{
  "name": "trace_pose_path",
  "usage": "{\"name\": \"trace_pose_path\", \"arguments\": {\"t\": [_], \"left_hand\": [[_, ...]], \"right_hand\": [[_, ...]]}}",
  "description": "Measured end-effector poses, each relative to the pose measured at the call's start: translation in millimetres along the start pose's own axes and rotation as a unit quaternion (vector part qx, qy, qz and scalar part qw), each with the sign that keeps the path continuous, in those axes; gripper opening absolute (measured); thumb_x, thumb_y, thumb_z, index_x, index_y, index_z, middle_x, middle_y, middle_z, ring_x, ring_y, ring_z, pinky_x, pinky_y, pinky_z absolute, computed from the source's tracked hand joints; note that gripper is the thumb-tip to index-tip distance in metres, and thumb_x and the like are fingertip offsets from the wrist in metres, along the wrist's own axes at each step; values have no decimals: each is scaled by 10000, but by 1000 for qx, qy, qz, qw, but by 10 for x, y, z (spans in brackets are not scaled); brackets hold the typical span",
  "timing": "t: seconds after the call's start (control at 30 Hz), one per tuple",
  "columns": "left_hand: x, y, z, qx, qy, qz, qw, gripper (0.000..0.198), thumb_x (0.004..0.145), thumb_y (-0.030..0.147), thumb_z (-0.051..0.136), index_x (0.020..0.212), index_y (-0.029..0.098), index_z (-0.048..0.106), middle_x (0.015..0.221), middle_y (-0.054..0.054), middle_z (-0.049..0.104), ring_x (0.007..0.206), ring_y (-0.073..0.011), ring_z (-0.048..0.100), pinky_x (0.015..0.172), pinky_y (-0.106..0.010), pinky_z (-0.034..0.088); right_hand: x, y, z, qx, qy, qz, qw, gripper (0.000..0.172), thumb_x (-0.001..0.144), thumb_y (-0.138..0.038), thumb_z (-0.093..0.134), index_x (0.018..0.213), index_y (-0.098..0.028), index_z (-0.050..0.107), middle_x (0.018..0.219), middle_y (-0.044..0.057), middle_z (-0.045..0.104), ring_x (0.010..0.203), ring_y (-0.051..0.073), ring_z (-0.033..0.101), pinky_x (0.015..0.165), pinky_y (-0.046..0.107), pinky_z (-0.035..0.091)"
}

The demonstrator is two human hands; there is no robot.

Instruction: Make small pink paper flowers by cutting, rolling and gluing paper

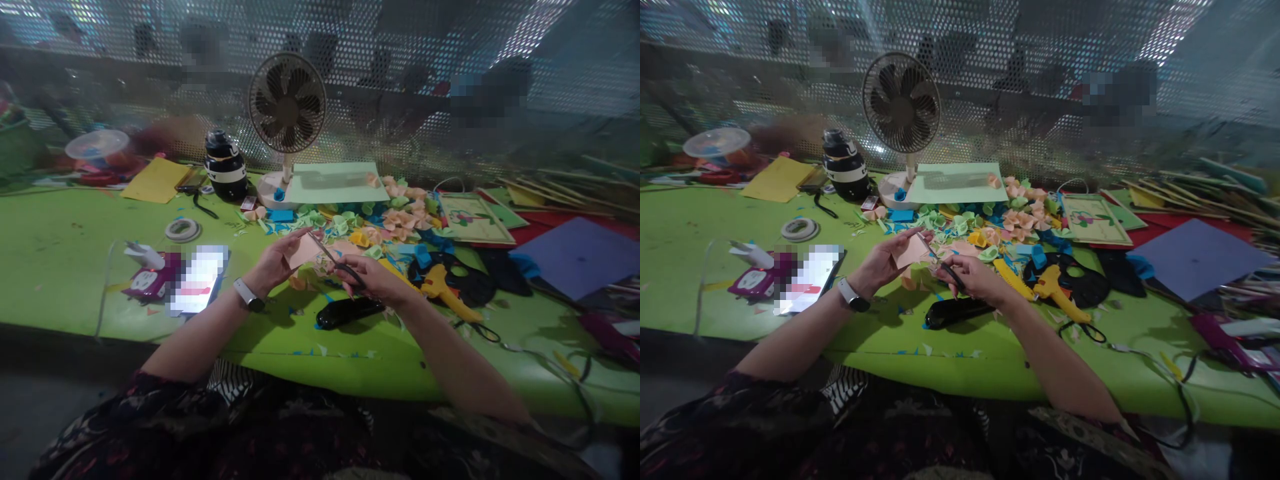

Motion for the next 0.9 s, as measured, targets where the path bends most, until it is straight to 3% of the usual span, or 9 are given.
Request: {"name": "trace_pose_path", "arguments": {"t": [0.13, 0.27, 0.37, 0.47, 0.57, 0.7, 0.77, 0.9], "left_hand": [[13, 11, -43, 8, 1, -2, 1000, 494, 856, 118, 542, 1345, 66, 586, 1251, -158, 705, 1224, -272, 636, 1091, -388, 481], [7, 57, -24, -7, -8, 15, 1000, 498, 908, 114, 494, 1404, 69, 519, 1284, -163, 687, 1258, -239, 618, 1118, -376, 455], [-3, 64, -1, -9, -10, 13, 1000, 478, 942, 119, 458, 1416, 76, 498, 1296, -164, 678, 1256, -223, 619, 1122, -361, 448], [-14, 64, 16, -9, -11, 13, 1000, 475, 947, 112, 445, 1418, 61, 487, 1286, -175, 680, 1240, -220, 630, 1113, -354, 456], [-21, 58, 24, -10, -9, 16, 1000, 474, 941, 96, 439, 1409, 42, 486, 1263, -180, 690, 1225, -223, 640, 1114, -357, 453], [-29, 42, 47, 1, -19, 15, 1000, 472, 925, 89, 468, 1395, 58, 503, 1253, -176, 697, 1246, -240, 628, 1129, -389, 438], [-35, 39, 61, 10, -27, 15, 999, 468, 925, 97, 480, 1391, 81, 514, 1258, -162, 699, 1248, -246, 626, 1135, -410, 431], [-55, 31, 70, 27, -28, 6, 999, 495, 920, 108, 487, 1415, 85, 502, 1263, -162, 699, 1251, -258, 624, 1135, -426, 425]], "right_hand": [[-12, -47, -111, 42, 9, -53, 998, 599, 722, -683, 702, 1022, -170, 625, 529, -60, 571, 344, 48, 331, 356, 214, 189], [53, -16, -372, 46, 100, -80, 991, 627, 689, -700, 715, 1009, -164, 659, 645, -20, 623, 399, 62, 402, 377, 225, 269], [133, 93, -551, -59, 185, -59, 979, 607, 657, -641, 768, 1003, -149, 689, 660, 2, 635, 497, 103, 480, 449, 239, 338], [206, 183, -619, -219, 228, -52, 947, 447, 727, -540, 743, 967, -163, 725, 679, 19, 664, 581, 139, 541, 538, 260, 371], [258, 255, -607, -358, 238, -43, 902, 291, 795, -402, 690, 998, -198, 730, 778, 32, 711, 680, 173, 605, 597, 268, 375], [271, 233, -554, -481, 246, -33, 841, 232, 809, -343, 675, 980, -192, 723, 957, 93, 727, 839, 231, 638, 625, 283, 367], [273, 236, -544, -497, 236, -7, 835, 219, 818, -336, 665, 974, -197, 730, 897, 89, 727, 816, 236, 638, 606, 286, 353], [286, 285, -518, -473, 169, 5, 865, 219, 804, -283, 647, 990, -225, 748, 761, 36, 718, 681, 193, 616, 574, 275, 337]]}}
Point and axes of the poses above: each hand's wrist, its own x-axis towards the middle knuckle, its own z-axis out of the palm, y = z × x, the point moved 7 cm from there along x, towards the middle knuckle
